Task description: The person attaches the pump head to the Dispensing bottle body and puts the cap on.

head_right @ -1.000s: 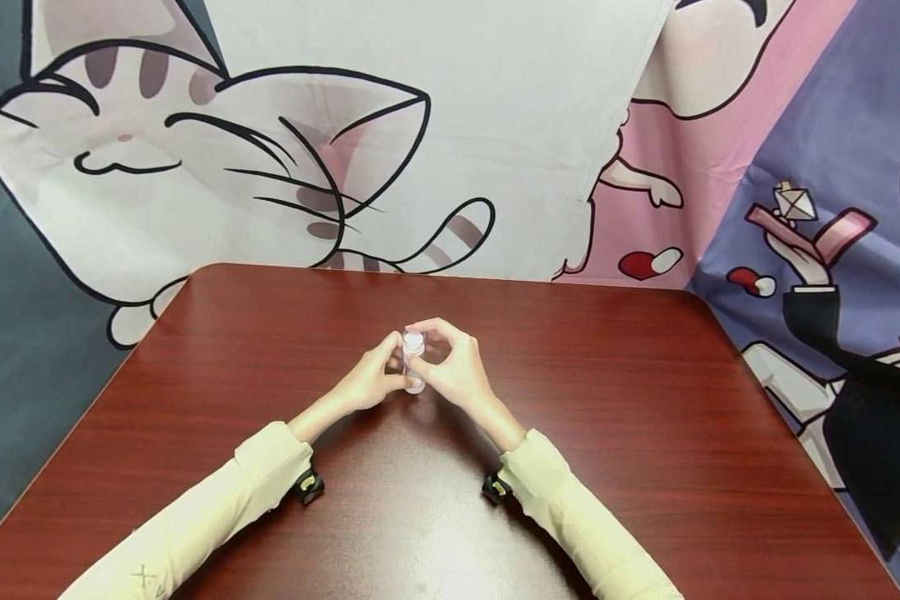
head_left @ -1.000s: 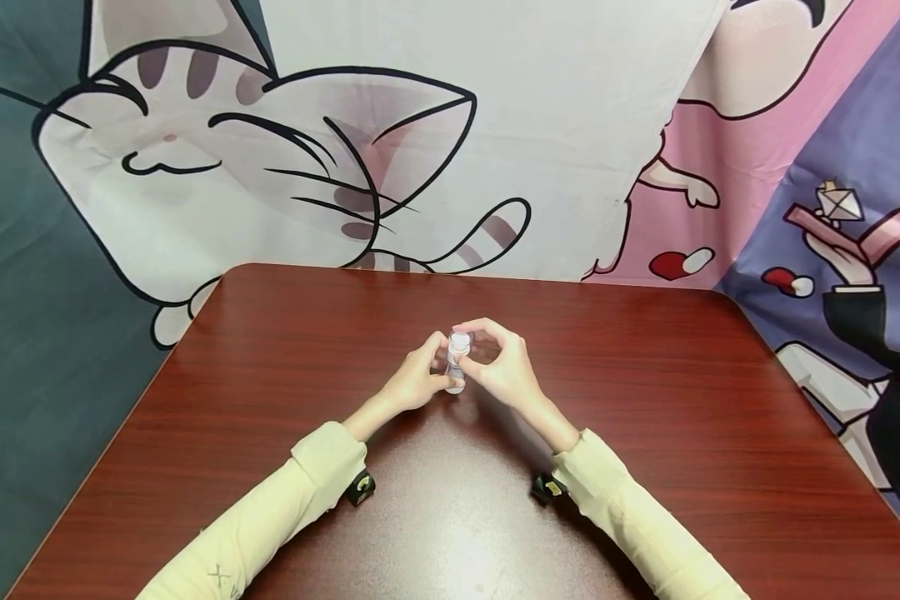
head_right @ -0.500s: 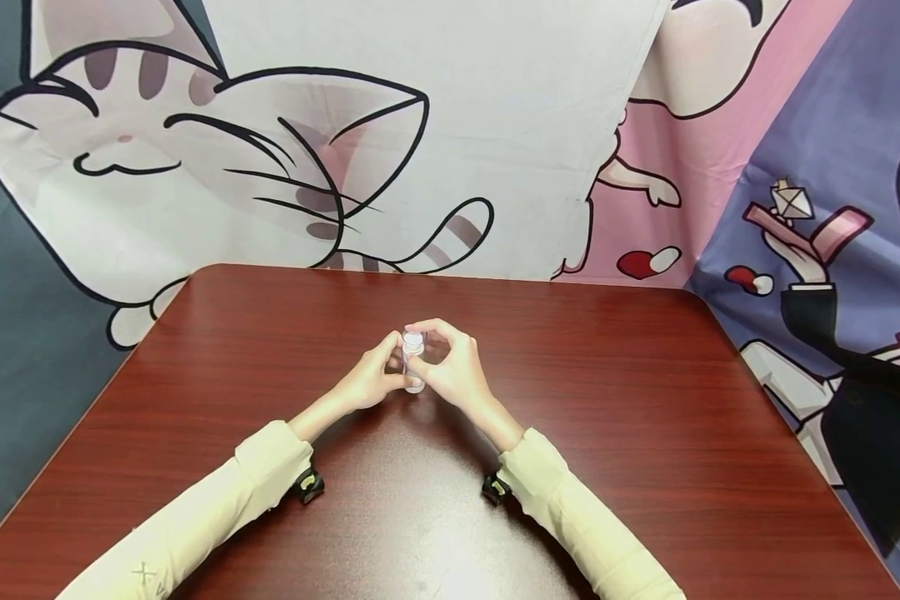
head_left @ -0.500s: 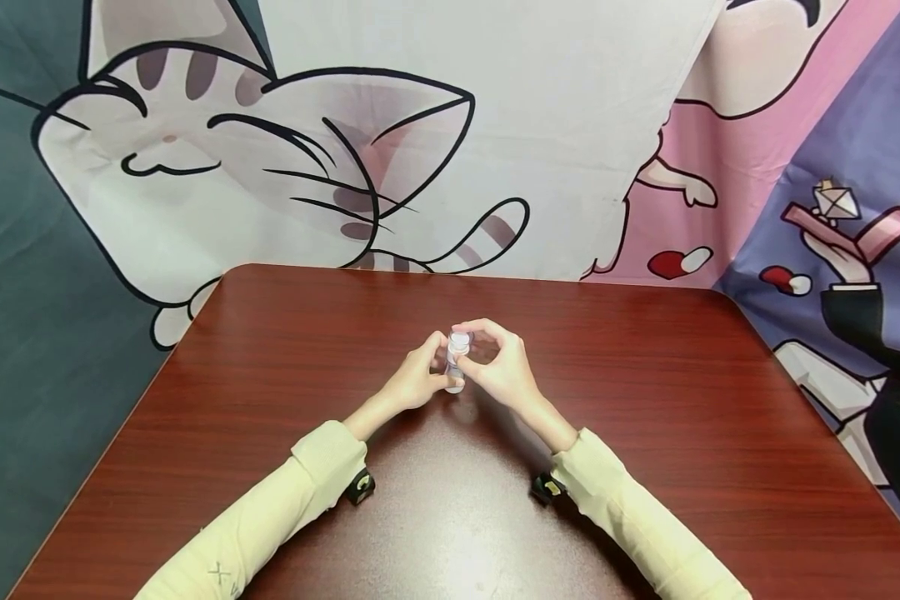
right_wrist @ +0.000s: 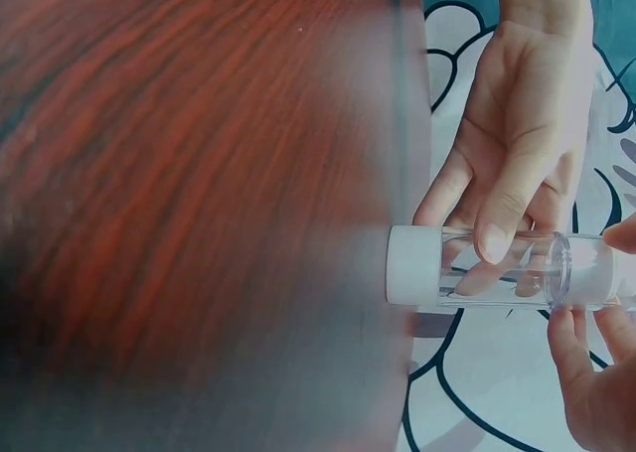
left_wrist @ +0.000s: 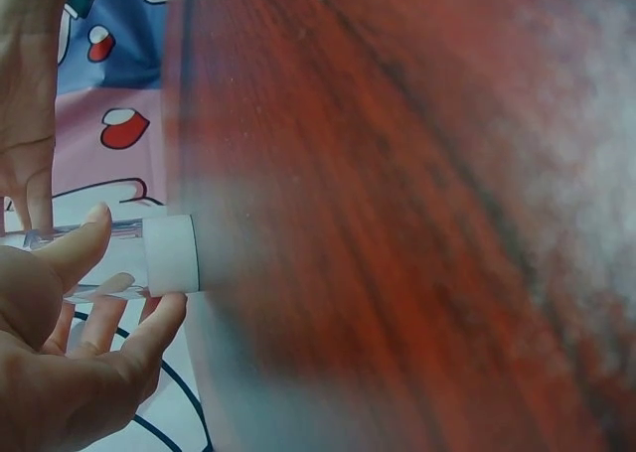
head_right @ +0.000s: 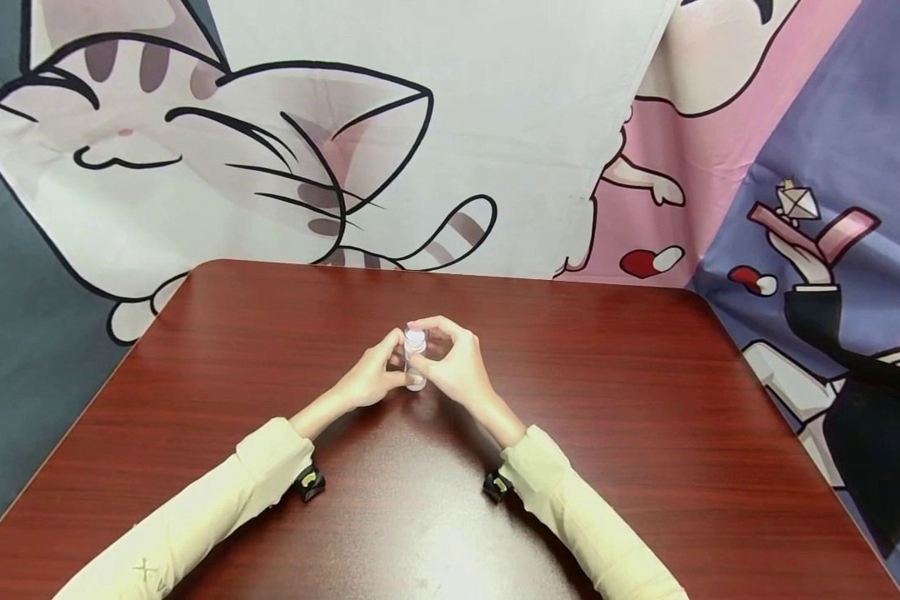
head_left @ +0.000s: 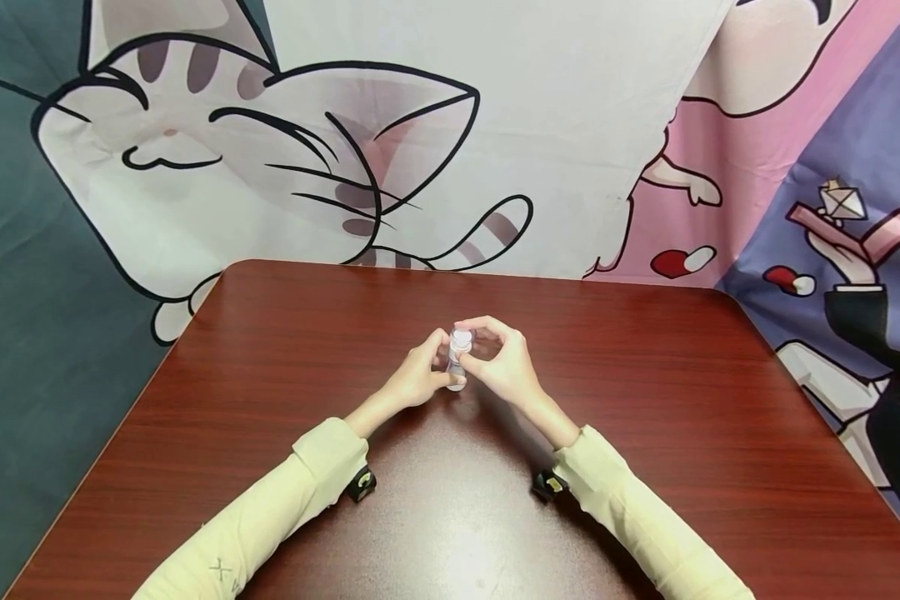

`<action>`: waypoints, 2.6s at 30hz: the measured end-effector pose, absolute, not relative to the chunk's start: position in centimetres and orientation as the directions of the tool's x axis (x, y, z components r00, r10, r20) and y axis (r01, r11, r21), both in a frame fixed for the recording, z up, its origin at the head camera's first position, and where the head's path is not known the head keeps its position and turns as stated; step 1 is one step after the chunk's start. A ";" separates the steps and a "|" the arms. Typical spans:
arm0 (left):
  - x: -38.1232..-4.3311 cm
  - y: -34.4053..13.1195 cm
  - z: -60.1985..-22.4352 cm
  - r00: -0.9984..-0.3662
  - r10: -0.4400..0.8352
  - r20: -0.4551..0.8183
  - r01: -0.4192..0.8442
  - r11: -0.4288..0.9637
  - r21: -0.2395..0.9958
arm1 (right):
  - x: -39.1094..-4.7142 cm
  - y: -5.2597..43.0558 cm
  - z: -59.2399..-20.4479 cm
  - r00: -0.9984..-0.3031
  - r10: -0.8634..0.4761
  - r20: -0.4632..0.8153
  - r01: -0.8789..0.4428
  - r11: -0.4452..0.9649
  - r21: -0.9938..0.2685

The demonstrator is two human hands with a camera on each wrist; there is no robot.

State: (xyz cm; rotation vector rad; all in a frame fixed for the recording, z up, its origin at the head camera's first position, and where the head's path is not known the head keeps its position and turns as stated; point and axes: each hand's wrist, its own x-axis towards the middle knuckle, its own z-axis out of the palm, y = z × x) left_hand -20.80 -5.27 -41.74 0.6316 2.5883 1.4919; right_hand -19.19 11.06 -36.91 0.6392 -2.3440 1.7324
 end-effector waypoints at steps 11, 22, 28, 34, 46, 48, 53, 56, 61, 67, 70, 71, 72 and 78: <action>-20.7 -5.2 -41.7 -0.912 0.394 0.116 0.292 0.423 0.858 | -19.0 11.0 -37.1 -0.892 -0.248 0.378 -0.432 0.224 -0.873; -21.1 -5.3 -41.7 -0.906 0.405 0.121 0.305 0.428 0.851 | -19.1 10.9 -37.0 -0.894 -0.245 0.375 -0.427 0.211 -0.879; -21.0 -5.2 -41.7 -0.908 0.401 0.122 0.305 0.432 0.849 | -19.0 10.9 -36.9 -0.896 -0.240 0.373 -0.423 0.206 -0.882; -21.0 -5.2 -41.6 -0.906 0.403 0.133 0.311 0.417 0.854 | -18.7 10.6 -36.8 -0.904 -0.222 0.365 -0.409 0.202 -0.890; -20.8 -5.2 -41.7 -0.904 0.402 0.146 0.321 0.413 0.852 | -18.4 10.7 -36.7 -0.897 -0.240 0.372 -0.423 0.217 -0.880; -20.8 -5.2 -41.8 -0.902 0.406 0.145 0.323 0.415 0.851 | -18.5 10.8 -36.7 -0.894 -0.246 0.375 -0.429 0.227 -0.874; -20.8 -5.0 -41.7 -0.904 0.405 0.139 0.315 0.411 0.855 | -18.8 11.1 -36.8 -0.886 -0.260 0.385 -0.450 0.271 -0.851; -20.9 -5.0 -41.7 -0.903 0.408 0.136 0.316 0.414 0.854 | -19.7 11.4 -38.0 -0.887 -0.261 0.381 -0.447 0.277 -0.850; -20.8 -5.1 -41.6 -0.908 0.400 0.126 0.305 0.422 0.854 | -20.8 11.6 -39.4 -0.892 -0.263 0.368 -0.433 0.257 -0.864; -20.8 -5.2 -41.6 -0.906 0.402 0.129 0.311 0.430 0.848 | -20.7 11.6 -39.4 -0.888 -0.260 0.379 -0.441 0.248 -0.863; -20.8 -5.2 -41.6 -0.909 0.396 0.128 0.309 0.435 0.846 | -20.8 11.6 -39.4 -0.889 -0.265 0.374 -0.437 0.242 -0.866; -20.8 -5.2 -41.6 -0.909 0.395 0.130 0.310 0.436 0.845 | -20.8 11.6 -39.4 -0.890 -0.266 0.370 -0.433 0.238 -0.869; -20.8 -5.2 -41.5 -0.910 0.394 0.127 0.307 0.436 0.846 | -20.8 11.7 -39.4 -0.891 -0.267 0.367 -0.429 0.235 -0.872; -20.8 -5.1 -41.6 -0.913 0.390 0.123 0.301 0.437 0.848 | -20.9 11.9 -39.5 -0.891 -0.283 0.354 -0.422 0.231 -0.877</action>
